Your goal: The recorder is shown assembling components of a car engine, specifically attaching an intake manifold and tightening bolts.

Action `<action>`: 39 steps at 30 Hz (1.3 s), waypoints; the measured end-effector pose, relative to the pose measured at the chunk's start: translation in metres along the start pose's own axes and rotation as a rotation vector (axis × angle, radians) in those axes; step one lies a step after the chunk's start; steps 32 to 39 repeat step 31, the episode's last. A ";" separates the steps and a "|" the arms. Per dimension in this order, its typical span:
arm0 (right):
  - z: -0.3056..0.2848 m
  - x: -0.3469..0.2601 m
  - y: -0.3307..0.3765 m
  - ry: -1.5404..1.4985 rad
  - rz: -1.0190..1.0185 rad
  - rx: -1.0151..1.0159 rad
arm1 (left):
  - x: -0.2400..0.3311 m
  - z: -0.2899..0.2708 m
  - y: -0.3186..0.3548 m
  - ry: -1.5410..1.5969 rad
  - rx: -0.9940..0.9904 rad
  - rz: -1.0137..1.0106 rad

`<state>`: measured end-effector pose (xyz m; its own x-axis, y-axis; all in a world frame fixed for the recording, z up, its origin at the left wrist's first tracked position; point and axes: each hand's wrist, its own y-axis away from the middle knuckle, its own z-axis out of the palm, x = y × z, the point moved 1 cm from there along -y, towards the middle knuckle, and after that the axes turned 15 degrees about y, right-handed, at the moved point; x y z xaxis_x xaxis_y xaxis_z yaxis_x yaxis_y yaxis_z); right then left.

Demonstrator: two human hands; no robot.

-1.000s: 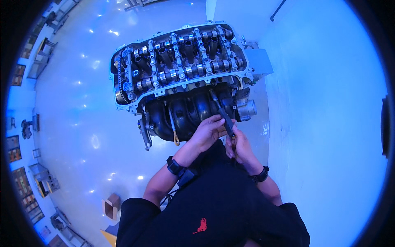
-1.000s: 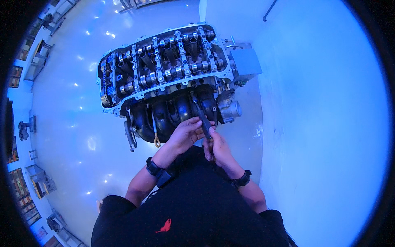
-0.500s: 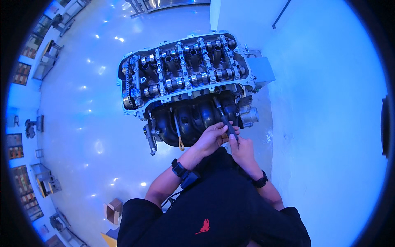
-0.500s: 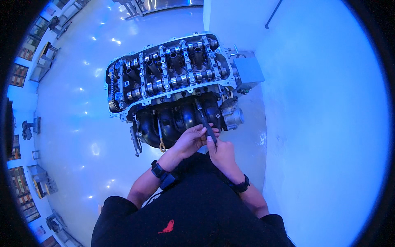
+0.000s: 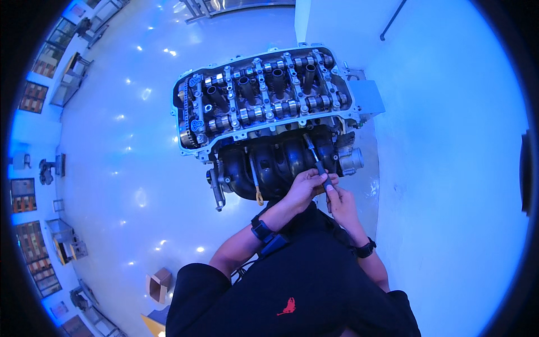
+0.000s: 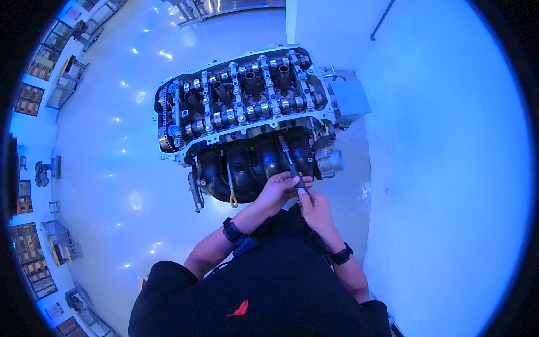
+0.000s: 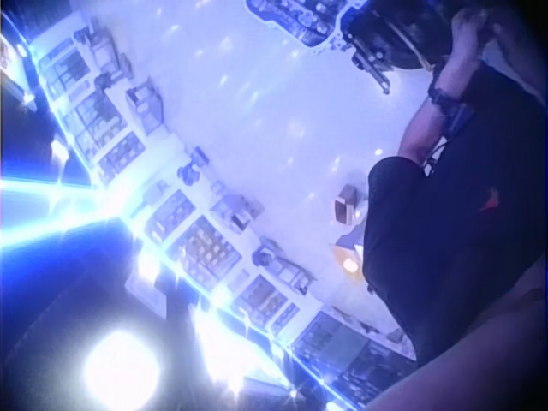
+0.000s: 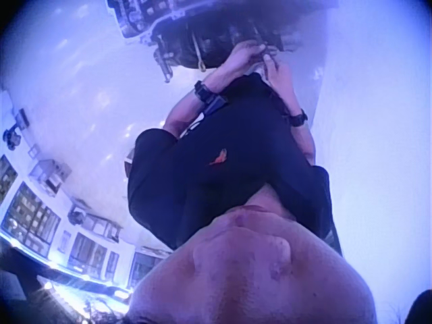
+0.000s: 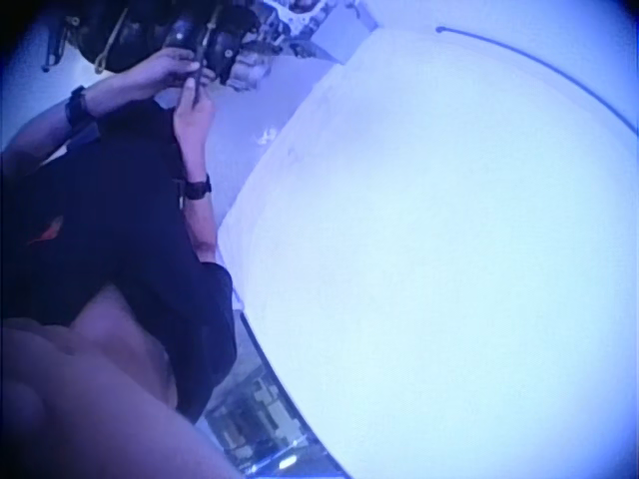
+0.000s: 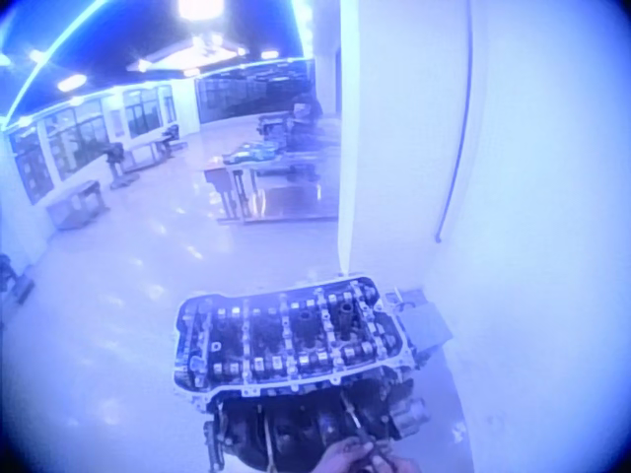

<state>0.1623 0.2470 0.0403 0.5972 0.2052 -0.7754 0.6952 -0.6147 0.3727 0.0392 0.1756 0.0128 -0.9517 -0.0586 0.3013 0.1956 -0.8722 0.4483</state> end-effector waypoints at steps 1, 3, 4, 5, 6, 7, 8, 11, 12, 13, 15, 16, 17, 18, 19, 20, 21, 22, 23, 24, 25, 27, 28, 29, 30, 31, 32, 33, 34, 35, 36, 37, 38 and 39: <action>0.004 0.003 0.000 0.001 -0.002 -0.002 | 0.001 0.002 0.002 0.001 0.001 0.003; 0.012 0.009 0.002 -0.218 0.122 -0.042 | 0.004 0.006 0.006 -0.092 0.079 0.015; 0.015 0.005 0.004 -0.216 0.123 -0.043 | 0.006 0.005 0.007 -0.090 0.079 0.015; 0.019 0.000 0.006 -0.306 0.177 -0.051 | 0.008 0.004 0.007 -0.112 0.102 0.019; 0.023 -0.005 0.007 -0.397 0.232 -0.056 | 0.009 0.002 0.006 -0.134 0.124 0.022; 0.024 -0.009 0.009 -0.394 0.238 -0.056 | 0.008 -0.001 0.005 -0.130 0.125 0.017; 0.026 -0.012 0.009 -0.523 0.281 -0.081 | 0.008 -0.004 0.002 -0.167 0.115 0.046; 0.034 -0.018 0.010 -0.734 0.334 -0.087 | 0.010 -0.003 0.000 -0.208 0.131 0.071; 0.036 -0.018 0.011 -0.813 0.331 -0.081 | 0.010 -0.001 0.001 -0.215 0.162 0.085; 0.038 -0.018 0.010 -0.818 0.339 -0.060 | 0.010 -0.003 -0.001 -0.219 0.152 0.065; 0.040 -0.017 0.011 -0.870 0.335 -0.051 | 0.008 -0.007 -0.005 -0.239 0.160 0.050; 0.042 -0.017 0.010 -0.879 0.336 -0.032 | 0.007 -0.007 -0.006 -0.249 0.149 0.036; 0.043 -0.017 0.010 -0.882 0.366 -0.010 | 0.005 -0.007 -0.005 -0.238 0.154 0.076; 0.044 -0.017 0.009 -0.886 0.396 0.013 | 0.005 -0.008 -0.006 -0.226 0.158 0.116; 0.043 -0.016 0.011 -0.893 0.405 0.039 | 0.004 -0.006 -0.006 -0.231 0.145 0.091; 0.043 -0.014 0.012 -0.917 0.417 0.021 | 0.003 -0.005 -0.006 -0.256 0.159 0.090; 0.042 -0.012 0.012 -0.941 0.428 0.002 | 0.003 -0.003 -0.006 -0.282 0.172 0.091; 0.041 -0.009 0.013 -0.947 0.434 0.026 | 0.001 -0.005 -0.007 -0.286 0.158 0.071; 0.040 -0.005 0.013 -0.918 0.404 -0.009 | 0.000 -0.009 -0.010 -0.286 0.142 0.059; 0.038 -0.004 0.014 -0.888 0.373 -0.045 | 0.000 -0.012 -0.011 -0.287 0.126 0.049; 0.037 -0.005 0.016 -0.891 0.374 -0.028 | 0.001 -0.013 -0.009 -0.290 0.115 0.037; 0.033 -0.009 0.023 -0.310 0.285 0.098 | 0.005 -0.015 -0.003 -0.242 0.010 -0.045; 0.031 -0.010 0.030 -0.307 0.278 0.101 | 0.006 -0.016 0.007 -0.257 -0.080 -0.122; 0.031 -0.007 0.044 -0.223 0.209 0.049 | 0.005 -0.020 0.016 -0.256 -0.081 -0.111; 0.031 -0.003 0.062 -0.139 0.139 -0.004 | 0.003 -0.023 0.024 -0.324 -0.230 -0.144; 0.034 -0.004 0.064 -0.140 0.130 -0.005 | 0.001 -0.026 0.032 -0.398 -0.380 -0.182; 0.034 -0.004 0.064 -0.140 0.130 -0.005 | 0.001 -0.026 0.032 -0.398 -0.380 -0.182; 0.034 -0.004 0.064 -0.140 0.130 -0.005 | 0.001 -0.026 0.032 -0.398 -0.380 -0.182; 0.034 -0.004 0.064 -0.140 0.130 -0.005 | 0.001 -0.026 0.032 -0.398 -0.380 -0.182; 0.034 -0.004 0.064 -0.140 0.130 -0.005 | 0.001 -0.026 0.032 -0.398 -0.380 -0.182; 0.034 -0.004 0.064 -0.140 0.130 -0.005 | 0.001 -0.026 0.032 -0.398 -0.380 -0.182; 0.034 -0.004 0.064 -0.140 0.130 -0.005 | 0.001 -0.026 0.032 -0.398 -0.380 -0.182; 0.034 -0.004 0.064 -0.140 0.130 -0.005 | 0.001 -0.026 0.032 -0.398 -0.380 -0.182; 0.034 -0.004 0.064 -0.140 0.130 -0.005 | 0.001 -0.026 0.032 -0.398 -0.380 -0.182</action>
